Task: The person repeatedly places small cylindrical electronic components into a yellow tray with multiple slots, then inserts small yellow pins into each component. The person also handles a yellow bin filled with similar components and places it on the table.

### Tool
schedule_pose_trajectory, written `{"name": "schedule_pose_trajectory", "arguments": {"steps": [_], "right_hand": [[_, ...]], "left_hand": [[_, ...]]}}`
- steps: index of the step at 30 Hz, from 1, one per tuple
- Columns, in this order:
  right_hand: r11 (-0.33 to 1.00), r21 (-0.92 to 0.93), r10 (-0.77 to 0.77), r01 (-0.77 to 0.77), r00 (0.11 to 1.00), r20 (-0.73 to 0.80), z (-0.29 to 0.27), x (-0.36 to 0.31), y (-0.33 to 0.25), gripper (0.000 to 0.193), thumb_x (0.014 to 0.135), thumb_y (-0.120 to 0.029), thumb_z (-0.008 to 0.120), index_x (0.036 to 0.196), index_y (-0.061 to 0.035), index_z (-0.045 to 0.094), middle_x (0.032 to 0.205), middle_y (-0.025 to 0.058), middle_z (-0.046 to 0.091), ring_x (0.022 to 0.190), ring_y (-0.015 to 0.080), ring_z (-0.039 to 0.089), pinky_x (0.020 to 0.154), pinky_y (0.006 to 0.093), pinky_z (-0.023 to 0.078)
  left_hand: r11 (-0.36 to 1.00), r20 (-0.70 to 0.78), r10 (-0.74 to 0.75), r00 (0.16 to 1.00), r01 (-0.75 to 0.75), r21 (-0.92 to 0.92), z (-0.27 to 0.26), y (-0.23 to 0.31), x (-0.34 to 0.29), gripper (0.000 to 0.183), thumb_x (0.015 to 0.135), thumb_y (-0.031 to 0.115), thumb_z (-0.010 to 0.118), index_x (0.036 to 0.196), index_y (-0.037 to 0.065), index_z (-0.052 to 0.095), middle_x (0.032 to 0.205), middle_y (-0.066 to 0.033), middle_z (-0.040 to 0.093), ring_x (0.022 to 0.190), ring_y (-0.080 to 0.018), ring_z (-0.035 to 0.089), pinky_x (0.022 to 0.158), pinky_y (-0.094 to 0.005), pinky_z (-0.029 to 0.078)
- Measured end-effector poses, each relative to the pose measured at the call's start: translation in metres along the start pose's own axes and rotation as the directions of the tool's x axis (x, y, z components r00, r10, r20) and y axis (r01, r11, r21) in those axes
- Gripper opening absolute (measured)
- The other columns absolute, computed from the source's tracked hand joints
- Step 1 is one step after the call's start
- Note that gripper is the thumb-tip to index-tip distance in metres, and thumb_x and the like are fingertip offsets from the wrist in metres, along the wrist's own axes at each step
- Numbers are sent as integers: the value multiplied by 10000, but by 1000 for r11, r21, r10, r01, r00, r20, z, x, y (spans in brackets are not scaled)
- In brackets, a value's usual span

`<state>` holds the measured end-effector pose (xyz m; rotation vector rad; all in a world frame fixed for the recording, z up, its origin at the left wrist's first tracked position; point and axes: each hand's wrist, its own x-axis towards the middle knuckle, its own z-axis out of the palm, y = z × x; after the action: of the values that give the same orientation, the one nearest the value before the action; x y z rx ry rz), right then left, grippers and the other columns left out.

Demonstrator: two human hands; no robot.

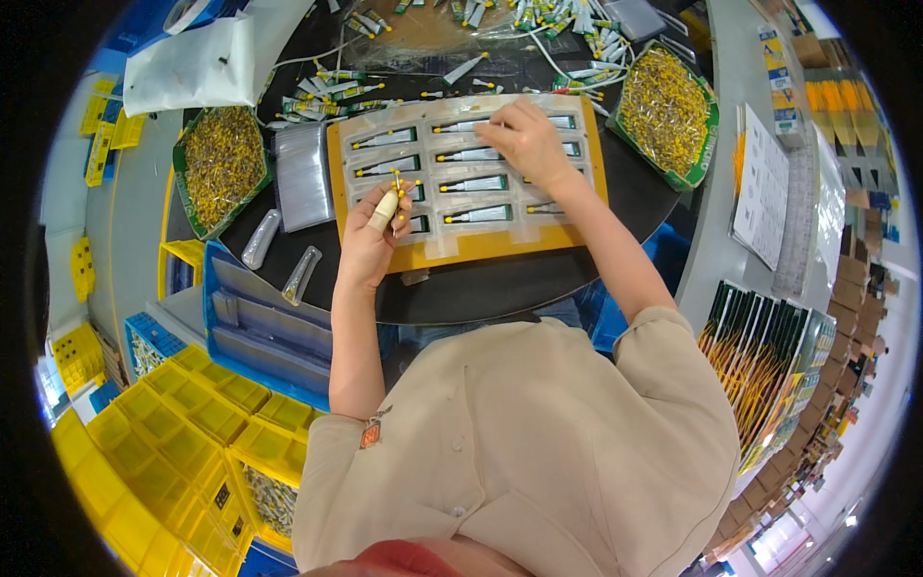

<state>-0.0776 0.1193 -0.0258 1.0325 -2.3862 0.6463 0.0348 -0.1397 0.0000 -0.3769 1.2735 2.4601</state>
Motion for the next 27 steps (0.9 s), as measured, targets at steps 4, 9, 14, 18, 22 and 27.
{"name": "schedule_pose_trajectory", "arguments": {"steps": [4,9,14,18,22,27], "right_hand": [[999,-41,-28,31,997,74,-3,-12,-10,222,758,-187,771,975,-159,730,797,0,565,796,201,570,734,331,442],[998,20,49,-51,997,66,-7,-17,-11,276,774,-192,775,1046,-163,735,902,-1,587,880,199,570,795,358,423],[986,118,109,-114,993,52,-5,-14,-1,223,825,-182,735,1040,-126,720,902,7,596,903,203,571,810,365,423],[994,26,103,-105,993,52,3,2,7,174,851,-166,704,1012,-102,710,913,16,593,909,221,567,815,371,428],[993,44,102,-105,992,69,-1,15,7,222,843,-178,711,1052,-104,692,940,28,590,916,236,557,814,372,432],[874,475,17,-103,983,181,-25,14,-6,274,874,-206,693,1133,-119,696,987,56,605,1006,292,573,868,441,467]], "left_hand": [[999,27,-20,999,21,-34,18,-9,13,246,1003,78,511,1203,-28,606,877,-5,593,671,-56,430,605,-202,373],[999,17,-49,999,49,-4,33,-14,22,258,1007,75,503,1215,-43,600,887,-18,604,671,-65,436,608,-212,391],[999,-16,-51,999,50,-18,37,-12,26,263,1014,70,488,1224,-47,594,907,-28,610,690,-69,442,611,-209,396],[999,-16,-44,999,43,-10,41,-8,34,261,1012,71,489,1221,-46,594,911,-21,610,689,-65,441,611,-202,392],[993,7,-96,995,95,67,50,-6,51,256,1011,77,495,1219,-28,601,905,-6,606,686,-57,441,605,-189,380],[932,55,-208,977,181,315,53,-6,64,241,997,114,529,1193,29,642,859,19,612,682,-36,447,592,-178,362]]}}
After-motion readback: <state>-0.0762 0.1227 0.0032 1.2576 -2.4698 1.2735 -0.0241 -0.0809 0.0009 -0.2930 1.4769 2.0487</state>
